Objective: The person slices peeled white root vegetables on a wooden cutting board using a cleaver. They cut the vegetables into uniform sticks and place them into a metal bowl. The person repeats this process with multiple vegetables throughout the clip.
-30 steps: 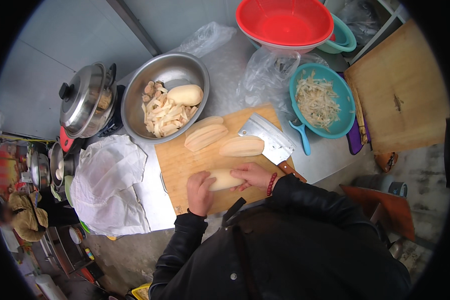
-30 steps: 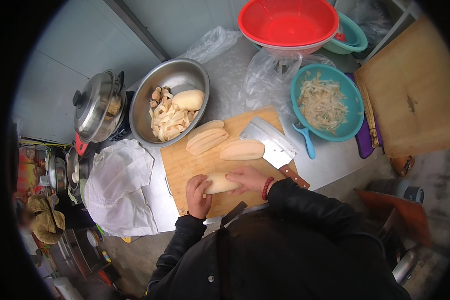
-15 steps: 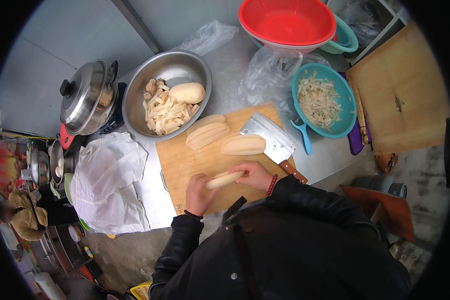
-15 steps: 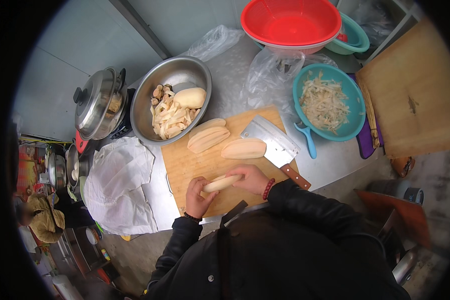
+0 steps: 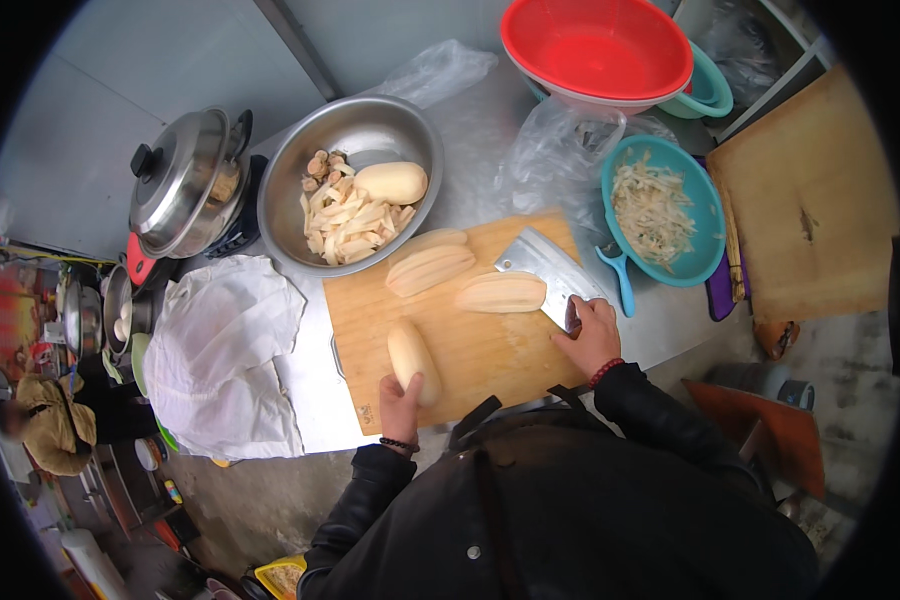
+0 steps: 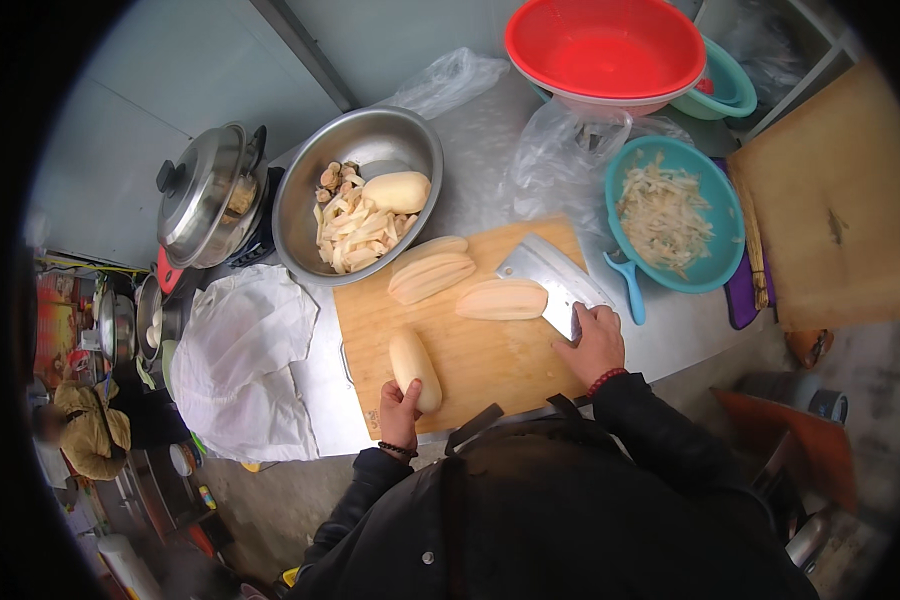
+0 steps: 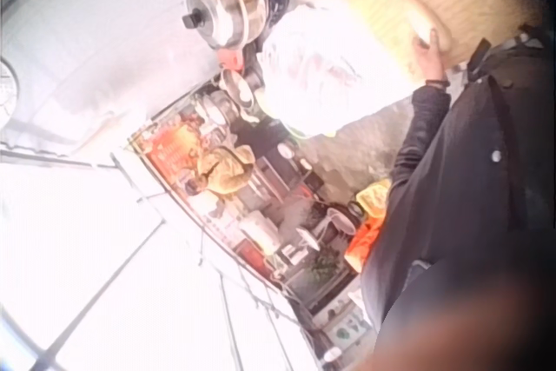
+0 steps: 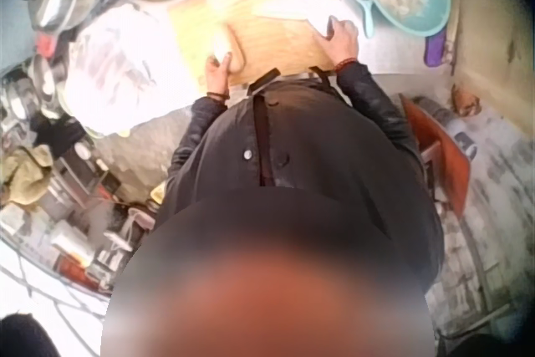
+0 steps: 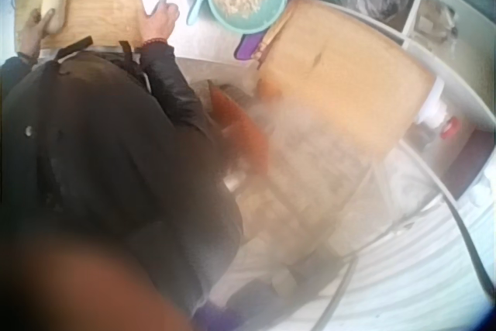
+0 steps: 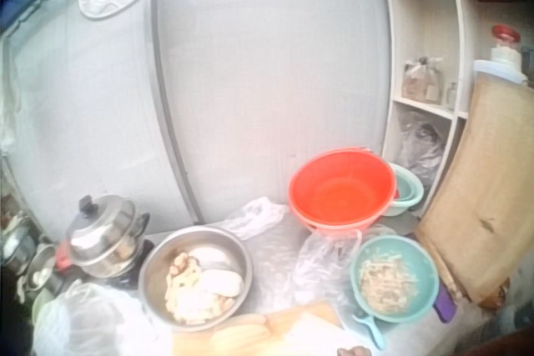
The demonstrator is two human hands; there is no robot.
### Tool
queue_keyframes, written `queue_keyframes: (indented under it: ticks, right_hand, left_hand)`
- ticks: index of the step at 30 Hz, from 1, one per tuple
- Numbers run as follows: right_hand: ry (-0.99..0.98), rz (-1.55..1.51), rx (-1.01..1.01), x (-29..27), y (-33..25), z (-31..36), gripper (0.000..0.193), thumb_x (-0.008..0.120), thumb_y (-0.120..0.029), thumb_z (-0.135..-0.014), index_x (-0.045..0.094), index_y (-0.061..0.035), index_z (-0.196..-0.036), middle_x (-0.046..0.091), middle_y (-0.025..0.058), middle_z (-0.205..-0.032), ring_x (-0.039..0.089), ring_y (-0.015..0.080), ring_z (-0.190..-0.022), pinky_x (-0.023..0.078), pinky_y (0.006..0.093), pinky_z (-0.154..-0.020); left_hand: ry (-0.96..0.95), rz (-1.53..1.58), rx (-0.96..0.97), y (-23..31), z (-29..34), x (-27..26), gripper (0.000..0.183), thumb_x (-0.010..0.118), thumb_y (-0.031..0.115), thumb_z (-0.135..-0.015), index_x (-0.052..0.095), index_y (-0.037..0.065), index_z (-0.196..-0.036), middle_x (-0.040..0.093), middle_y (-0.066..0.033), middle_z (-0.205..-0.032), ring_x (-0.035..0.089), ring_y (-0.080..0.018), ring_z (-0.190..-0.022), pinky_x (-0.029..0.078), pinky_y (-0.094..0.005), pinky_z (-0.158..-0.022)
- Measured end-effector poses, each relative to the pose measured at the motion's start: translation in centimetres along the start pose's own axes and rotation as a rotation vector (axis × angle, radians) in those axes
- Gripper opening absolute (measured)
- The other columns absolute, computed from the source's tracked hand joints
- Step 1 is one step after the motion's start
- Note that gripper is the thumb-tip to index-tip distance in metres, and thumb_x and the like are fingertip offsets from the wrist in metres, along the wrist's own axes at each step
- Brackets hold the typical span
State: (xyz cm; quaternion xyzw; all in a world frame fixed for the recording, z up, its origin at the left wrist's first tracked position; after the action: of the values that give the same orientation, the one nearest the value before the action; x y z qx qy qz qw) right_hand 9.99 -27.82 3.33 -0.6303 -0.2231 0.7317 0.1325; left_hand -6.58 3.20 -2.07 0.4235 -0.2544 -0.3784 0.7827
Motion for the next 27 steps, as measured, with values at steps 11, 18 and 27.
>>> queue_keyframes:
  ticks: [11,18,27]
  right_hand:
    - [-0.067,0.113,0.072,0.5,2.5,0.5,0.08,0.08,-0.025,-0.074,0.048,-0.0102,-0.146,0.063,0.0156,-0.1,0.064,0.0341,-0.096,0.053,0.0442,-0.081]
    - [0.054,-0.072,0.025,0.1,4.2,0.9,0.064,0.071,-0.017,-0.075,0.06,-0.0133,-0.138,0.065,0.0152,-0.092,0.066,0.0336,-0.081,0.055,0.0417,-0.075]
    - [0.224,-0.051,-0.001,-4.0,4.4,2.3,0.059,0.072,-0.01,-0.074,0.065,-0.0127,-0.133,0.061,0.0118,-0.088,0.066,0.0304,-0.078,0.055,0.0378,-0.074]
  left_hand:
    - [-0.073,-0.253,-0.02,-1.1,0.4,2.2,0.037,0.062,0.039,-0.1,0.054,0.006,-0.116,0.068,-0.005,-0.098,0.069,-0.0138,-0.081,0.055,-0.0255,-0.056]
    - [-0.076,-0.261,0.022,-1.6,-0.2,1.6,0.038,0.051,0.044,-0.105,0.062,0.008,-0.11,0.07,-0.0042,-0.093,0.067,-0.0122,-0.074,0.051,-0.0246,-0.058]
    - [-0.098,-0.287,0.033,0.0,-0.5,2.6,0.035,0.057,0.039,-0.104,0.065,0.006,-0.095,0.069,-0.0033,-0.077,0.064,-0.01,-0.066,0.048,-0.0249,-0.057]
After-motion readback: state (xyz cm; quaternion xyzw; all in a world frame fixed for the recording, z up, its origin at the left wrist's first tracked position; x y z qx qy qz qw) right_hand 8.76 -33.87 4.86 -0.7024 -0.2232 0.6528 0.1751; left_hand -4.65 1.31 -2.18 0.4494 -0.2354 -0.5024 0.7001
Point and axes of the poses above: each hand's wrist, its own z-axis away from the middle knuckle, its own x-axis out of the palm, y = z × x, the point moved 3 cm from there along -z, towards the middle knuckle
